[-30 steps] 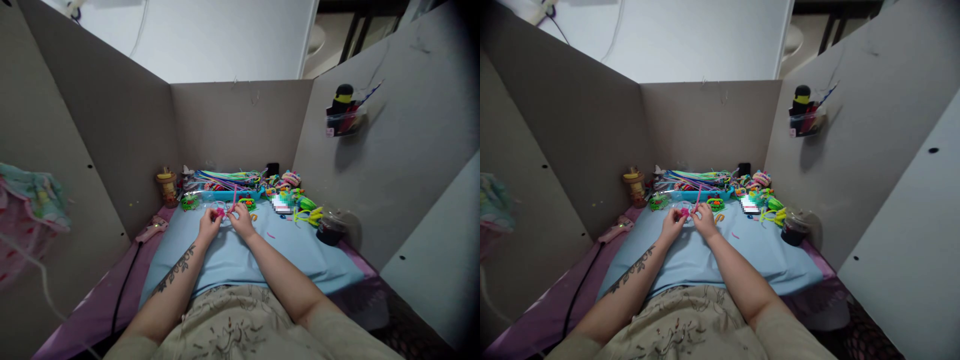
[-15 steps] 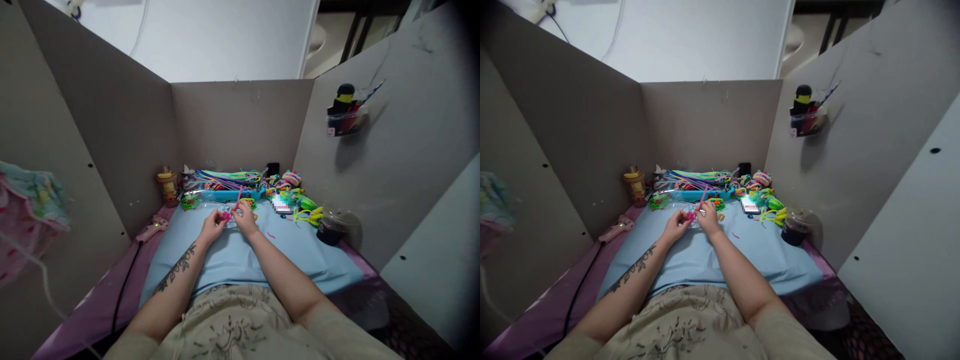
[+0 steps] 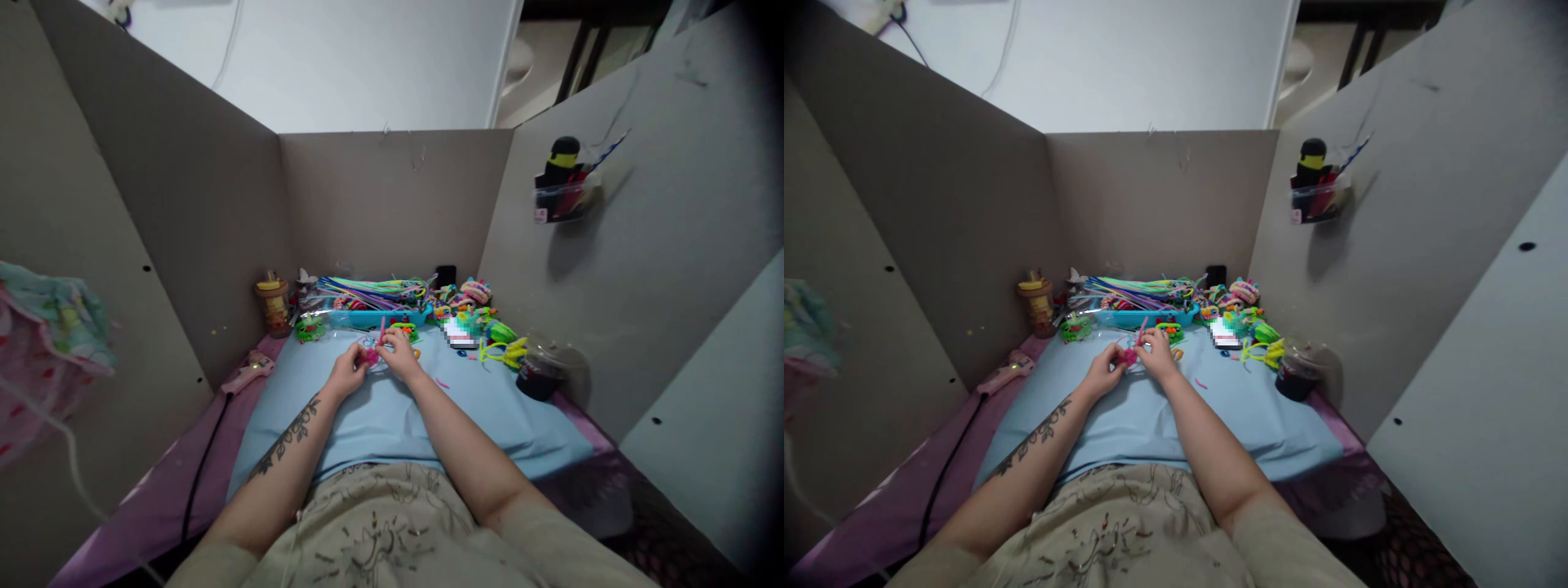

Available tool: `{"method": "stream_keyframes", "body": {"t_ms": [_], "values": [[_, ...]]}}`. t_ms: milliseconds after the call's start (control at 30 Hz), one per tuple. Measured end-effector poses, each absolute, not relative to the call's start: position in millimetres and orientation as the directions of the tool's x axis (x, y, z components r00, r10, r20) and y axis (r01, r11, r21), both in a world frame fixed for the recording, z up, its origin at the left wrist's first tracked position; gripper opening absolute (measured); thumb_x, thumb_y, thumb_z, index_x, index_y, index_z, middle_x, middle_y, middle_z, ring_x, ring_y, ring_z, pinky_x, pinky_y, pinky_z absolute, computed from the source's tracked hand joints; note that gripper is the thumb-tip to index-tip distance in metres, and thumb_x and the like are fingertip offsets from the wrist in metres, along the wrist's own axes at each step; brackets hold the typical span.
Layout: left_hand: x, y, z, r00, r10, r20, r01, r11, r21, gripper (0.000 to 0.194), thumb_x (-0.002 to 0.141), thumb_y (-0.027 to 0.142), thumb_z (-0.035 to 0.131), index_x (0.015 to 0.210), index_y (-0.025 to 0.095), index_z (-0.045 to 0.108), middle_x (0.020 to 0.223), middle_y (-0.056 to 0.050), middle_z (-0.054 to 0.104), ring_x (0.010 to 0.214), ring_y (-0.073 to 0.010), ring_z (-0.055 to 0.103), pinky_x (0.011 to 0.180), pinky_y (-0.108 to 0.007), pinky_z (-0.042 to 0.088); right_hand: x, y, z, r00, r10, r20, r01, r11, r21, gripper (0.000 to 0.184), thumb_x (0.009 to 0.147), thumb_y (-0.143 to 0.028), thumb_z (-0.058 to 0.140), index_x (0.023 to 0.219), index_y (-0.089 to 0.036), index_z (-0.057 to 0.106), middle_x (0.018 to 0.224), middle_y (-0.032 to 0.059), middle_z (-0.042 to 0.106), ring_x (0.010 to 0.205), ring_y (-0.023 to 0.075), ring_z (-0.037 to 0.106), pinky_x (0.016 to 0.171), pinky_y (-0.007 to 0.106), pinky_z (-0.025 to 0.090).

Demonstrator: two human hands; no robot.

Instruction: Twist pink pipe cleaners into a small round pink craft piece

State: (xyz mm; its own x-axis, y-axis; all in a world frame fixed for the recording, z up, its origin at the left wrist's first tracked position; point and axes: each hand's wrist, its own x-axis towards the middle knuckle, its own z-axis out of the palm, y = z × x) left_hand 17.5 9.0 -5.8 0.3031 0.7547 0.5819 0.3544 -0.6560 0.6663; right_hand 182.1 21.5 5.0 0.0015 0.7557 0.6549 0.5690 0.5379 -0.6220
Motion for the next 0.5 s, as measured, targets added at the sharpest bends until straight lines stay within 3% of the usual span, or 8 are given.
{"method": "stream_keyframes", "body": {"t_ms": [233,400,500], "values": [[16.7,10.8,-9.4,0.298,0.769,0.566,0.421,-0.638,0.645,0.013,0.073,0.016,0.051,0.085,0.019,0.046,0.074,0.001,0.054,0.066,-0.0116,0.05,0.063,-0.024,0.04,182.5,27.0,-2.8,-0.082,0.781,0.619,0.61,0.53,-0.589,0.011,0.075,-0.022,0.058,0.064,-0.019,0.06,0.1,0.0068,0.054,0.1,0.0225,0.044,0.092,0.04,0.034],[16.0,12.3,-9.4,0.194,0.788,0.585,0.464,-0.599,0.653,0.035,0.074,0.02,0.056,0.107,0.019,0.043,0.094,-0.006,0.06,0.088,-0.0173,0.058,0.079,-0.032,0.045,179.1,30.8,-7.3,-0.087,0.749,0.657,0.629,0.552,-0.547,0.011,0.077,-0.019,0.054,0.067,-0.019,0.058,0.098,0.0076,0.054,0.099,0.0224,0.046,0.092,0.039,0.035],[14.7,13.2,-7.1,0.116,0.749,0.652,0.529,-0.602,0.598,0.04,0.072,0.019,0.058,0.109,0.018,0.044,0.104,-0.009,0.058,0.097,-0.02,0.056,0.085,-0.035,0.044,176.8,31.6,-9.1,-0.005,0.717,0.697,0.618,0.55,-0.562,0.009,0.078,-0.02,0.051,0.073,-0.019,0.058,0.1,0.0086,0.05,0.099,0.0225,0.046,0.092,0.038,0.037]]}}
